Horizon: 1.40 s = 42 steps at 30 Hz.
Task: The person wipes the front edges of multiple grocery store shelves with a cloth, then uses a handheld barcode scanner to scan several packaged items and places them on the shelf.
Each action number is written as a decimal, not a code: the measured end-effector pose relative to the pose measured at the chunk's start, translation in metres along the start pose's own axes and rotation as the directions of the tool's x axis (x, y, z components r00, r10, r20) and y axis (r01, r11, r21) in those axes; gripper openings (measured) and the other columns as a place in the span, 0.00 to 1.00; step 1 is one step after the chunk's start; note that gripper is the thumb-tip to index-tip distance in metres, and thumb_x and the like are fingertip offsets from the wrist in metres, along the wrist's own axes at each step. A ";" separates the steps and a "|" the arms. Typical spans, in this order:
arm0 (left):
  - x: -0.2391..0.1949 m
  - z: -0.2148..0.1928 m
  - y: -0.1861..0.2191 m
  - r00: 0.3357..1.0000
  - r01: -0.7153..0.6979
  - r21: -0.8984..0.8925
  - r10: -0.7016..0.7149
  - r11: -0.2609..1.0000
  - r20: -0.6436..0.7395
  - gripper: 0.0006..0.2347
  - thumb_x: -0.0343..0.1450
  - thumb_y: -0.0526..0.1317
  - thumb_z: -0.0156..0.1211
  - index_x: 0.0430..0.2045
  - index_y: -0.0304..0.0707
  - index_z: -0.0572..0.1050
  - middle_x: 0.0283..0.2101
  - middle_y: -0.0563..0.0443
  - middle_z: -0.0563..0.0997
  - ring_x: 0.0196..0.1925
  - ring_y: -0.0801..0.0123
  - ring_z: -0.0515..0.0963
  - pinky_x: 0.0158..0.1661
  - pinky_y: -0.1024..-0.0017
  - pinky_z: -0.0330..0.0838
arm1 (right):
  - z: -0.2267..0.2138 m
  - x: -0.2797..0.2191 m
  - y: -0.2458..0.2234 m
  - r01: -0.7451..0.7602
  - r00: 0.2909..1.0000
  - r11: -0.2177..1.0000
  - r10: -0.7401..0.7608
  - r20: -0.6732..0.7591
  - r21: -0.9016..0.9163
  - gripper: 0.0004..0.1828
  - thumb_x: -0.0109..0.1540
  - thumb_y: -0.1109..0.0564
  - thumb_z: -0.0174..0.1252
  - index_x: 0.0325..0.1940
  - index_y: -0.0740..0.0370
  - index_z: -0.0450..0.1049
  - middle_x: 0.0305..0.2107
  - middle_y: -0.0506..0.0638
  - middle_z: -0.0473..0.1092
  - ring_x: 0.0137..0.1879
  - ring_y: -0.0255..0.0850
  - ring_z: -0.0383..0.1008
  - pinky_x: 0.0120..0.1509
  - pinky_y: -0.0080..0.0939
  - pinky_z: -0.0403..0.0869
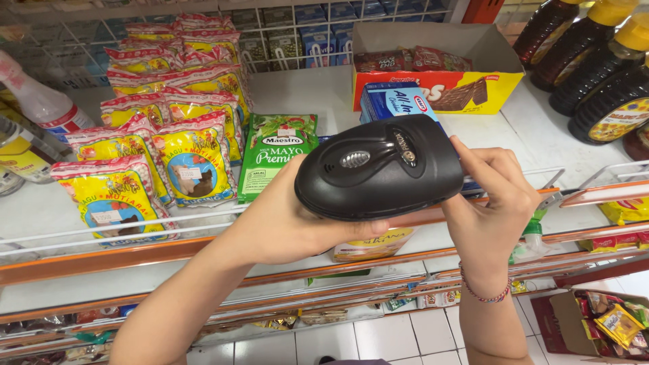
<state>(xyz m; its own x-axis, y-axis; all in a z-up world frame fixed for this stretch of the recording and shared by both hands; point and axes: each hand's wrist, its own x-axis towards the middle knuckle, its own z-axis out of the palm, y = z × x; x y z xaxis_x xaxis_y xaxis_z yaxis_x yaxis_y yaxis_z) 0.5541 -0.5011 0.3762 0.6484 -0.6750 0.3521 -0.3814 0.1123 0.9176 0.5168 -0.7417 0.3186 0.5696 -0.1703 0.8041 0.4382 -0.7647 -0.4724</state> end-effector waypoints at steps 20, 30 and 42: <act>0.001 0.000 -0.003 1.000 -0.004 0.001 0.004 1.000 -0.023 0.20 0.68 0.40 0.74 0.53 0.33 0.77 0.48 0.53 0.85 0.49 0.77 0.80 0.55 0.72 0.77 | -0.002 -0.002 0.003 0.004 1.000 1.000 -0.004 -0.005 0.000 0.25 0.57 0.68 0.71 0.60 0.65 0.79 0.40 0.53 0.77 0.44 0.37 0.76 0.50 0.32 0.72; 0.001 0.003 0.003 0.996 0.080 0.035 -0.078 0.996 -0.052 0.20 0.65 0.41 0.74 0.50 0.35 0.78 0.41 0.56 0.84 0.40 0.80 0.78 0.44 0.74 0.77 | -0.002 -0.002 0.006 0.008 1.000 1.000 -0.008 0.003 -0.011 0.24 0.57 0.69 0.70 0.58 0.65 0.79 0.40 0.53 0.77 0.45 0.37 0.76 0.51 0.33 0.73; 0.003 0.003 0.006 0.986 0.148 0.031 -0.145 0.989 -0.080 0.20 0.64 0.42 0.75 0.48 0.36 0.79 0.34 0.58 0.84 0.29 0.82 0.74 0.31 0.77 0.74 | 0.002 -0.004 0.007 0.036 0.999 0.999 -0.036 -0.014 -0.011 0.24 0.57 0.69 0.72 0.58 0.67 0.79 0.39 0.53 0.76 0.45 0.39 0.75 0.52 0.34 0.73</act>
<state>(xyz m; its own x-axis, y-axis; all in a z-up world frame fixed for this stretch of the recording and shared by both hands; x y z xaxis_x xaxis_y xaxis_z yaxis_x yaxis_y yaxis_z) 0.5513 -0.5047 0.3823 0.7472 -0.6239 0.2291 -0.3015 -0.0110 0.9534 0.5192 -0.7458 0.3116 0.5436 -0.1515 0.8255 0.4508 -0.7770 -0.4394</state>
